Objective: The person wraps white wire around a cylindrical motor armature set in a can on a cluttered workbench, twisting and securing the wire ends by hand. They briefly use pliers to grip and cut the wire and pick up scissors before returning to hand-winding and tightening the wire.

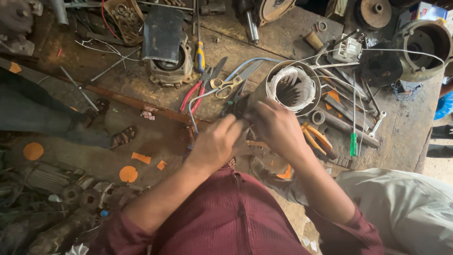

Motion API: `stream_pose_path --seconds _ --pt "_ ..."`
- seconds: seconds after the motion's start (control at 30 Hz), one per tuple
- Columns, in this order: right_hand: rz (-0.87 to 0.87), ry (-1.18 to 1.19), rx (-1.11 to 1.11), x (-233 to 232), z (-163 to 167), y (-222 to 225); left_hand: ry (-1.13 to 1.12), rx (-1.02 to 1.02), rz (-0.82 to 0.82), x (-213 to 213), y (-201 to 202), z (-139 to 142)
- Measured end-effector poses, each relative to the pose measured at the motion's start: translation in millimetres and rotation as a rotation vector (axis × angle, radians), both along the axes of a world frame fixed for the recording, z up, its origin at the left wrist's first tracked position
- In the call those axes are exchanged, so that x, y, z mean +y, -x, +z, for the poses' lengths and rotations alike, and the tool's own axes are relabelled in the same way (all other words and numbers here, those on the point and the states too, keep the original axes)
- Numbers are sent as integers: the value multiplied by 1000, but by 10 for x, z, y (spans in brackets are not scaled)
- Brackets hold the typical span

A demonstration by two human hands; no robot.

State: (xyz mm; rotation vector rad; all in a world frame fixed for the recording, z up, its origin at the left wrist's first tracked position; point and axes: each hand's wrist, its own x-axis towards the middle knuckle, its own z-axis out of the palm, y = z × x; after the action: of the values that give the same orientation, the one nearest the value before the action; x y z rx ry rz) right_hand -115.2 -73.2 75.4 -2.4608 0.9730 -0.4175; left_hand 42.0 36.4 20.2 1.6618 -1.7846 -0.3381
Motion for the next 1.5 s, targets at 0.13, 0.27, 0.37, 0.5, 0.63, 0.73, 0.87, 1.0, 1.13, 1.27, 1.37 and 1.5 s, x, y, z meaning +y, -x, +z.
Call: stream_pose_path --seconds 0.13,0.27,0.37,0.5,0.63,0.73,0.87,1.0,1.13,1.27,1.37,1.5 --pt "62 65 -265 207 -162 204 -53 500 -84 -127 -117 15" --pt "257 438 -319 169 -373 265 -503 914 -148 -181 -185 61" --pt "363 613 -314 98 -375 266 -309 710 -132 -152 -202 110" --pt "226 465 -285 85 -209 171 -101 379 -100 -34 -107 108" --pt "-13 151 57 -2 -64 -43 -160 224 -69 21 -25 -12" --pt "-36 43 285 -130 -18 -181 5 69 -20 42 54 -90" --pt "-11 -14 306 -208 18 -155 199 -106 -23 15 78 -119" --pt "77 39 37 -81 -19 78 26 263 -37 -40 12 -114" --pt "133 228 -272 148 -251 217 -432 904 -133 -176 -88 -146" --pt "290 490 -295 132 -380 286 -337 1035 -239 -206 -119 -132" --pt "268 479 -334 78 -325 240 -137 586 -134 -127 -110 -58" --pt "35 185 -154 48 -159 39 -76 467 -127 -46 -66 23"
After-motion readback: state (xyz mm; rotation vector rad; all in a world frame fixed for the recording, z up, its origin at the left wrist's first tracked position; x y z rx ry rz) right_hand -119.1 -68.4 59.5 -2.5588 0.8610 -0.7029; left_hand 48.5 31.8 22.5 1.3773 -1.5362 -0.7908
